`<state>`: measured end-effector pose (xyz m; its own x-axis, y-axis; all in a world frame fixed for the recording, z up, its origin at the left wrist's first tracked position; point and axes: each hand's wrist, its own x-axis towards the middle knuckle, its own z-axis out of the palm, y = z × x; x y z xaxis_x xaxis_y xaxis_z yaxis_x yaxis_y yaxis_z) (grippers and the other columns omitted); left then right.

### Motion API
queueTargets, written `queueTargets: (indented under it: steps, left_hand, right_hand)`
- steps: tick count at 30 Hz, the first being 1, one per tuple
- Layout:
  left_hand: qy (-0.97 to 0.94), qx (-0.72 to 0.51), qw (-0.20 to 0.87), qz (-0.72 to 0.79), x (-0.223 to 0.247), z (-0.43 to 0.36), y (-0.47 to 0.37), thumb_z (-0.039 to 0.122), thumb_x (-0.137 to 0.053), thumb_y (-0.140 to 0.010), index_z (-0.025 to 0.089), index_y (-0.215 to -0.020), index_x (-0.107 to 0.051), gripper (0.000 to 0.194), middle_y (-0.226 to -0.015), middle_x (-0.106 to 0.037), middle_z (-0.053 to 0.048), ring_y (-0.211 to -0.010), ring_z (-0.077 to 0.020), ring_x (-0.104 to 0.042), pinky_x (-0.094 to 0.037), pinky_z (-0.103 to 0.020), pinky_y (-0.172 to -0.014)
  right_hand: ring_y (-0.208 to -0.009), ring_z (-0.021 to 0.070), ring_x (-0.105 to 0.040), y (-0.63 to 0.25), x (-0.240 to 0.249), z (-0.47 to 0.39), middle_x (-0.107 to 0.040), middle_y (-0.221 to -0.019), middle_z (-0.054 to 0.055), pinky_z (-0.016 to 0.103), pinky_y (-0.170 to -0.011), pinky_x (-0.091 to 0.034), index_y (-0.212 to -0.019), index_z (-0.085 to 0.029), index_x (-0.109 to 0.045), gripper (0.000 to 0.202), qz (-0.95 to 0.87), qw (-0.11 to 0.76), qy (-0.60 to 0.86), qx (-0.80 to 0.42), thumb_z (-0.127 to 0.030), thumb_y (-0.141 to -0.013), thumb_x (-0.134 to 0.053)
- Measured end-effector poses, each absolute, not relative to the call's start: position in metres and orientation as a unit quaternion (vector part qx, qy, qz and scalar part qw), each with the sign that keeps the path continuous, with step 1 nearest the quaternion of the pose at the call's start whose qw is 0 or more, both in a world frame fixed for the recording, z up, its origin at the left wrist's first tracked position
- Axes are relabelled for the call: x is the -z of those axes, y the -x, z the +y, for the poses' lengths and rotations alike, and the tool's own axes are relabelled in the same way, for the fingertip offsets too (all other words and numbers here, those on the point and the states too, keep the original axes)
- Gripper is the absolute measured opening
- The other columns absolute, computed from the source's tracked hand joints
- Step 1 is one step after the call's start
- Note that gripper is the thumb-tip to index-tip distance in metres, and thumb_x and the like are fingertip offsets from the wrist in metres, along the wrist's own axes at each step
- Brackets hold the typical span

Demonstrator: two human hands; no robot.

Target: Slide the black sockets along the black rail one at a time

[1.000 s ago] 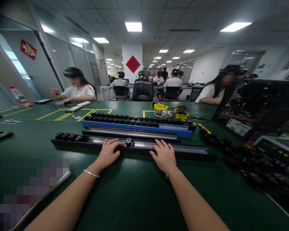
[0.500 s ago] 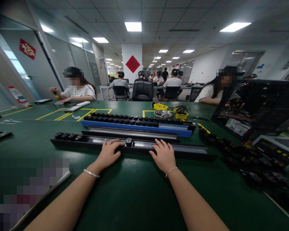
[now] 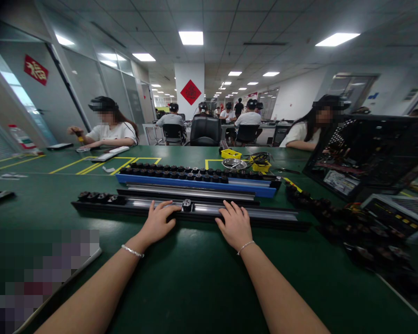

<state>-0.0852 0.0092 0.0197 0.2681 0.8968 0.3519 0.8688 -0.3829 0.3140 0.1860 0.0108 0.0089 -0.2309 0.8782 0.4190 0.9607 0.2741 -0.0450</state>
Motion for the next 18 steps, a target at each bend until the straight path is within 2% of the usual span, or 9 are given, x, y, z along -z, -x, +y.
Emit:
queueTargets:
  steps: [9,18]
  left_hand:
    - [-0.81,-0.238,0.032,0.536,-0.0179,0.0078,0.0809,0.019,-0.048,-0.074,0.031,-0.117,-0.051,0.045,-0.123,-0.06,0.001,-0.128,-0.0231,-0.038,0.001,-0.063,-0.109]
    - [-0.82,-0.234,0.03,0.521,-0.0196,0.0045,0.078,0.02,-0.049,-0.075,0.03,-0.12,-0.048,0.046,-0.122,-0.061,0.002,-0.116,-0.0201,-0.05,0.005,-0.058,-0.111]
  right_hand:
    - [-0.129,0.0247,-0.035,-0.1845,-0.0097,0.01,-0.044,-0.14,0.004,0.046,-0.101,-0.026,-0.113,-0.025,-0.06,0.036,-0.774,0.181,0.598,0.109,-0.042,-0.087,-0.041]
    - [-0.129,0.0246,-0.034,-0.1822,-0.0115,0.0079,-0.044,-0.14,0.003,0.045,-0.1,-0.027,-0.114,-0.024,-0.059,0.036,-0.77,0.182,0.602,0.111,-0.041,-0.087,-0.042]
